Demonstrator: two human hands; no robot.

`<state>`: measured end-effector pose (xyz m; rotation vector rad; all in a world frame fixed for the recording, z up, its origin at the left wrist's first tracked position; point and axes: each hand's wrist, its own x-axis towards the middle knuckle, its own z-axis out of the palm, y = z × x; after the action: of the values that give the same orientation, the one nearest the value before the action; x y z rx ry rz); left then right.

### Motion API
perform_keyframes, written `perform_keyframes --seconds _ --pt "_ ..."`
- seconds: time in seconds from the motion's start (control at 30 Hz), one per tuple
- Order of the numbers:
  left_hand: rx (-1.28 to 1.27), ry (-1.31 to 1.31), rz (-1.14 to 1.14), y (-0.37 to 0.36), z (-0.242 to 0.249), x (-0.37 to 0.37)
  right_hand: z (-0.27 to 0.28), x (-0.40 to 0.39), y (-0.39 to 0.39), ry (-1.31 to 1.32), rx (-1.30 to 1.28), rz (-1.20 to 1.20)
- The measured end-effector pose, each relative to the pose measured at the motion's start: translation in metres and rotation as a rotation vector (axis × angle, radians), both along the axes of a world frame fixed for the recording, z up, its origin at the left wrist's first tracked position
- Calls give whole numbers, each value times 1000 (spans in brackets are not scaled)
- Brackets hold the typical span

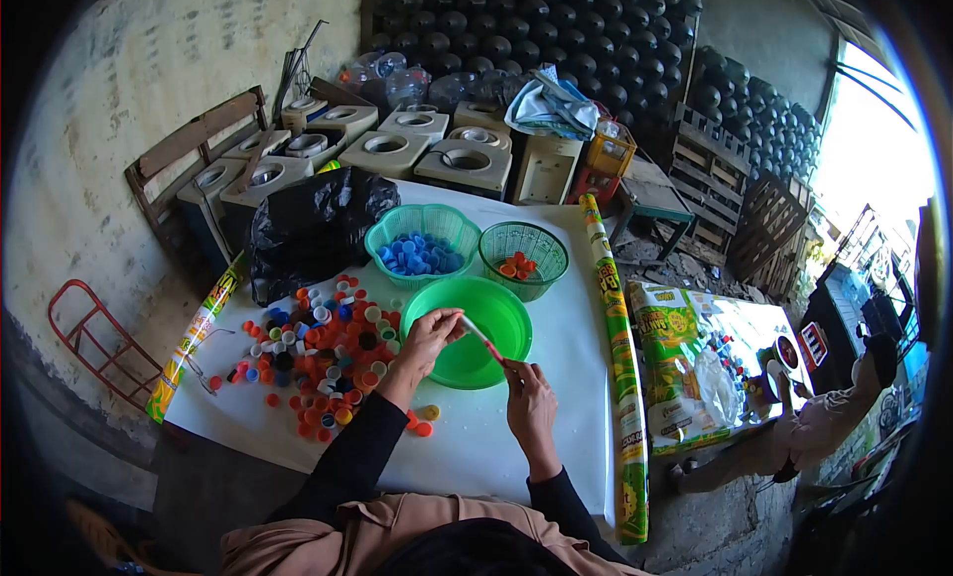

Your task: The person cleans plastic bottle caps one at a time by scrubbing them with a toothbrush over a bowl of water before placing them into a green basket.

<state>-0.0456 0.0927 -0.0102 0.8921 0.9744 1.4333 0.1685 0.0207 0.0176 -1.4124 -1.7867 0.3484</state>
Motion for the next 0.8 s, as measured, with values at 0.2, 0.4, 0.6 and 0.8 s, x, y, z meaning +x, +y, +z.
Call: perform_keyframes --seconds 0.2,0.4,0.6,0.8 --pt "21 141 -10 -6 -6 -4 10 1 -2 -43 -20 -24" --pt "144 660 115 -17 7 -12 2 4 44 -275 166 -1" --pt "207 734 165 -14 -2 -18 30 1 38 -226 94 49" --pt "190 622 117 -11 -9 -22 33 7 23 -147 22 131"
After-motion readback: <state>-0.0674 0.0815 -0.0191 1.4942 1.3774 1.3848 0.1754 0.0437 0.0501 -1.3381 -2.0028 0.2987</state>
